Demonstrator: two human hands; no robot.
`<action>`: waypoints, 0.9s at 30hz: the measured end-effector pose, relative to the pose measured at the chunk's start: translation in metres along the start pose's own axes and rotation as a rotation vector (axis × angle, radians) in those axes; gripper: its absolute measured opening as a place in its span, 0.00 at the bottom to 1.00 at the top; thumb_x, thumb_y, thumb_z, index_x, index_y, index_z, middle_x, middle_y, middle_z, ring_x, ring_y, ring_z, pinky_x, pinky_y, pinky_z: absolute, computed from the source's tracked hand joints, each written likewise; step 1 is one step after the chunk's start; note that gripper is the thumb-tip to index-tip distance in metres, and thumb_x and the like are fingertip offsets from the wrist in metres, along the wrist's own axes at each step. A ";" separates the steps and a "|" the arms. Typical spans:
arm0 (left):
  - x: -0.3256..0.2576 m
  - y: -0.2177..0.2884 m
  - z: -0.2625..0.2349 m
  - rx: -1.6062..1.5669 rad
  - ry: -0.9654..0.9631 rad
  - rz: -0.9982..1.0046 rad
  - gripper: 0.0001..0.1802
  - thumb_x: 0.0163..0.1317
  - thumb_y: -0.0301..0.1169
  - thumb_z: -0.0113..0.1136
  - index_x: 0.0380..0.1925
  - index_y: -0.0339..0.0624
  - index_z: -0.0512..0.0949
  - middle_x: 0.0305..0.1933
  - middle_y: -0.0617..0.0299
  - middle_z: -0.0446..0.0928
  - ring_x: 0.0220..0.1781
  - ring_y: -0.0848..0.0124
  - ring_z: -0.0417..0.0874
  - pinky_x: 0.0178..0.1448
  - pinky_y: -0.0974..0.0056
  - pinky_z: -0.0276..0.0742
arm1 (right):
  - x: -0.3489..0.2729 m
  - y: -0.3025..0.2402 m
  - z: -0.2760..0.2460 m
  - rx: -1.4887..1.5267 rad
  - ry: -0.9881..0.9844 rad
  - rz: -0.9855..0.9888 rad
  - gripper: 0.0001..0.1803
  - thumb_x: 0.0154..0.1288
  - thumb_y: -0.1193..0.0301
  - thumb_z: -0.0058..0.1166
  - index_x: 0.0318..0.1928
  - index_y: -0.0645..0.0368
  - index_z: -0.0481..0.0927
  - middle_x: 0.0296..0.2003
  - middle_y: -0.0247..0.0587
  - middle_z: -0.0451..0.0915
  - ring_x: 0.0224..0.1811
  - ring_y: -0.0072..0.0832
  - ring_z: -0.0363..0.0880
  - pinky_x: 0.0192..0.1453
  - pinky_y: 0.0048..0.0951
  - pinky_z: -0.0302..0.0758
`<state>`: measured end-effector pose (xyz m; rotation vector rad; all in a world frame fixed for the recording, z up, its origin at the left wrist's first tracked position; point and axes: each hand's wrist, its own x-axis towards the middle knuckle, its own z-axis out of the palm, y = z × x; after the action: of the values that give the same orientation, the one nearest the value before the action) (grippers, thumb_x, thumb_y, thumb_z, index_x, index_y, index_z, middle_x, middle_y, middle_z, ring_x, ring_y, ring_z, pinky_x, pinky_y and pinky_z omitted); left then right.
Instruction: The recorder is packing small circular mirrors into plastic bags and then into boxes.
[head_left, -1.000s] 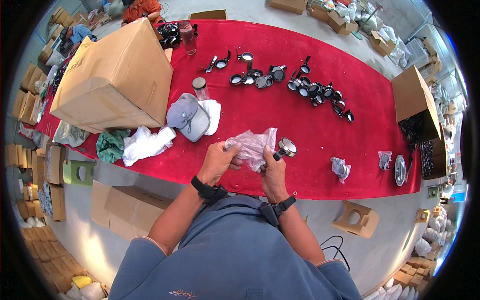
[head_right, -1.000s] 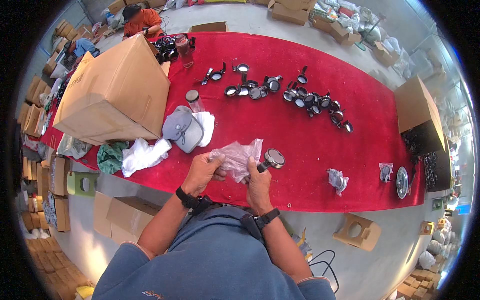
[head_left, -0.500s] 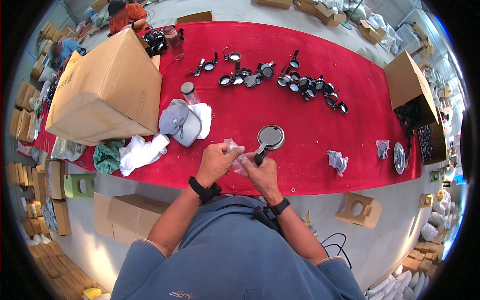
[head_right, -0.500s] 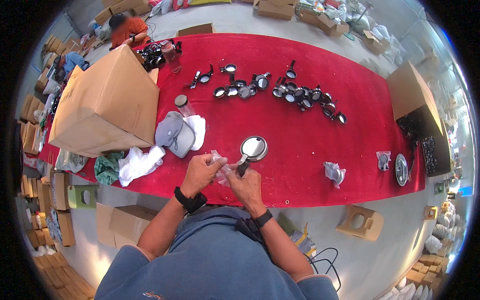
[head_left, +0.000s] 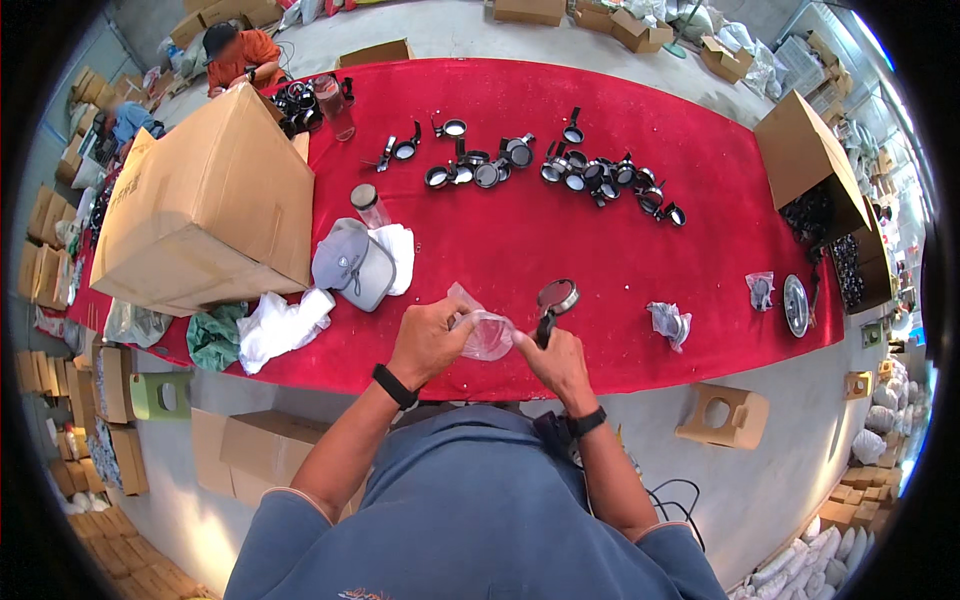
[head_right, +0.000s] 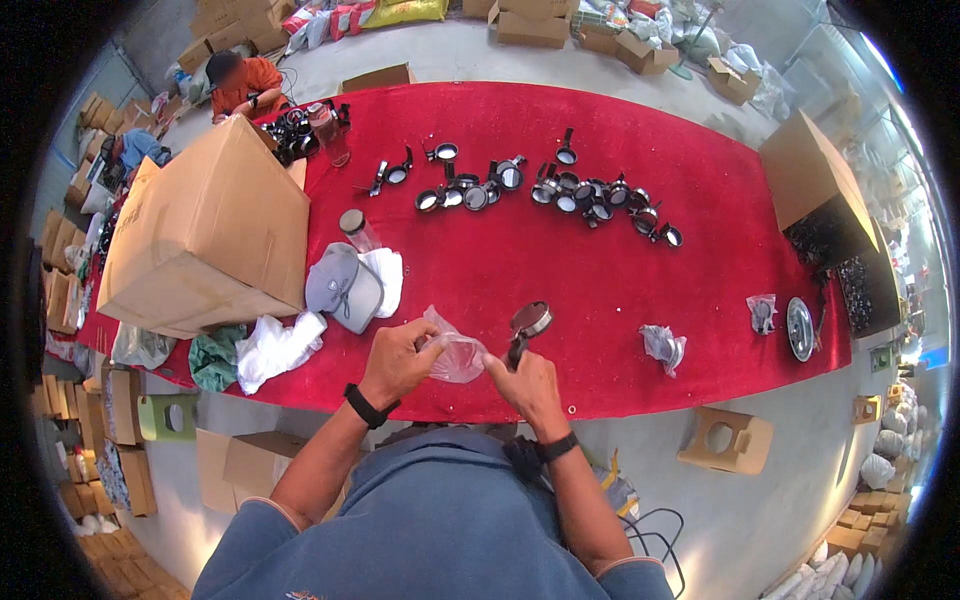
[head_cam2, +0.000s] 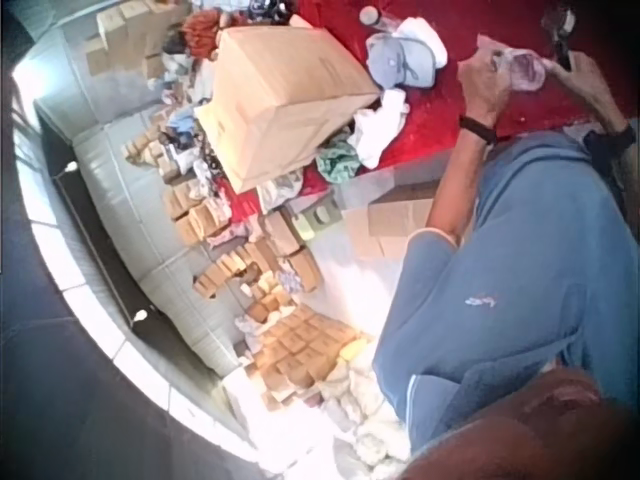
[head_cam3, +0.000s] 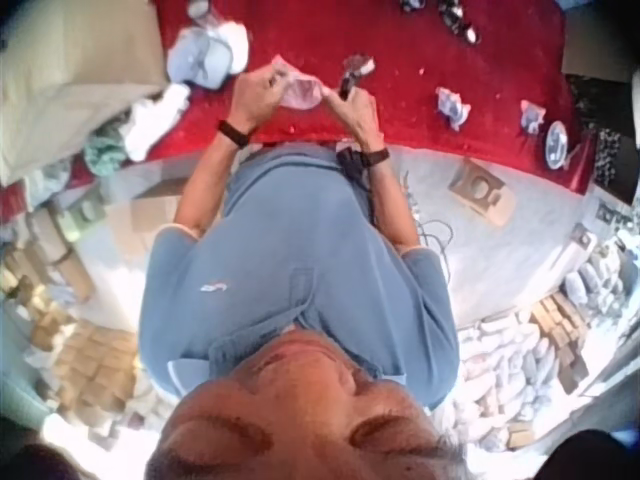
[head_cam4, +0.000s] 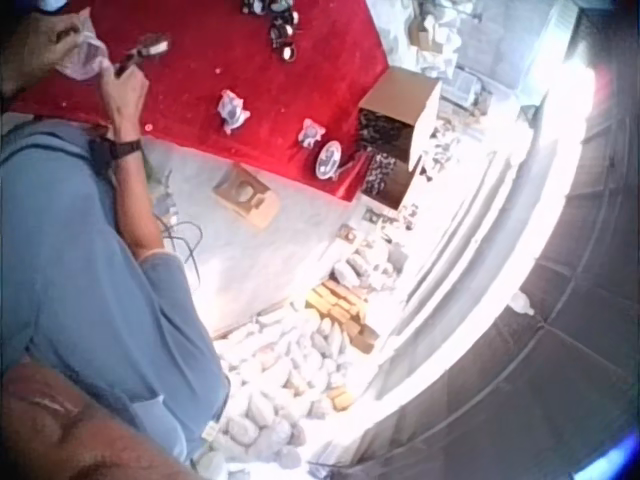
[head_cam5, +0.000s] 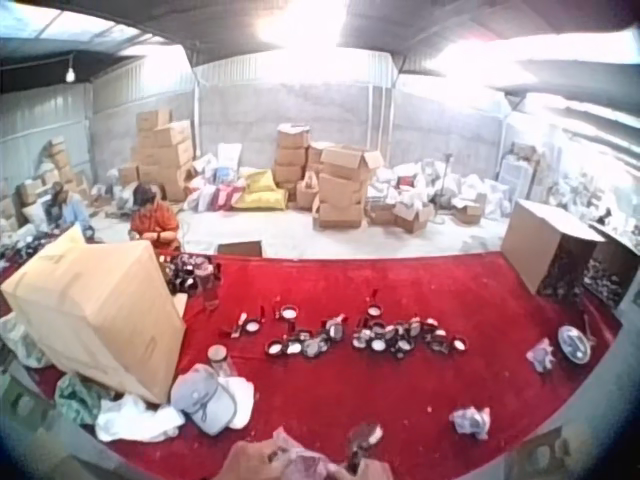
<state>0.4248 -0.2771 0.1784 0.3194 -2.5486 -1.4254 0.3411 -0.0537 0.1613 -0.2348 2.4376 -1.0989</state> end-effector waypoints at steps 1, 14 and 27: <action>0.003 -0.003 0.003 -0.011 0.023 -0.048 0.09 0.67 0.34 0.69 0.37 0.39 0.88 0.20 0.51 0.80 0.21 0.69 0.82 0.26 0.61 0.71 | -0.007 0.008 -0.011 -0.195 -0.027 -0.082 0.28 0.66 0.47 0.67 0.35 0.65 0.88 0.27 0.57 0.85 0.32 0.49 0.87 0.38 0.48 0.80; 0.012 0.016 0.028 0.016 -0.333 0.180 0.12 0.73 0.35 0.66 0.46 0.38 0.90 0.33 0.47 0.88 0.31 0.64 0.90 0.37 0.62 0.81 | -0.045 0.008 -0.014 -0.589 -0.355 -0.492 0.27 0.67 0.49 0.65 0.26 0.63 0.85 0.22 0.59 0.81 0.30 0.58 0.85 0.36 0.54 0.81; -0.016 0.069 0.089 -0.072 -0.460 0.231 0.18 0.69 0.30 0.70 0.58 0.40 0.86 0.37 0.47 0.89 0.37 0.67 0.91 0.43 0.63 0.84 | -0.043 0.081 -0.011 0.151 -0.196 -0.066 0.21 0.70 0.57 0.62 0.38 0.67 0.84 0.29 0.65 0.82 0.39 0.64 0.85 0.42 0.55 0.81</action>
<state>0.4087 -0.1646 0.1908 -0.3465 -2.7463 -1.6440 0.3764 0.0214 0.1217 -0.3591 2.1778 -1.2213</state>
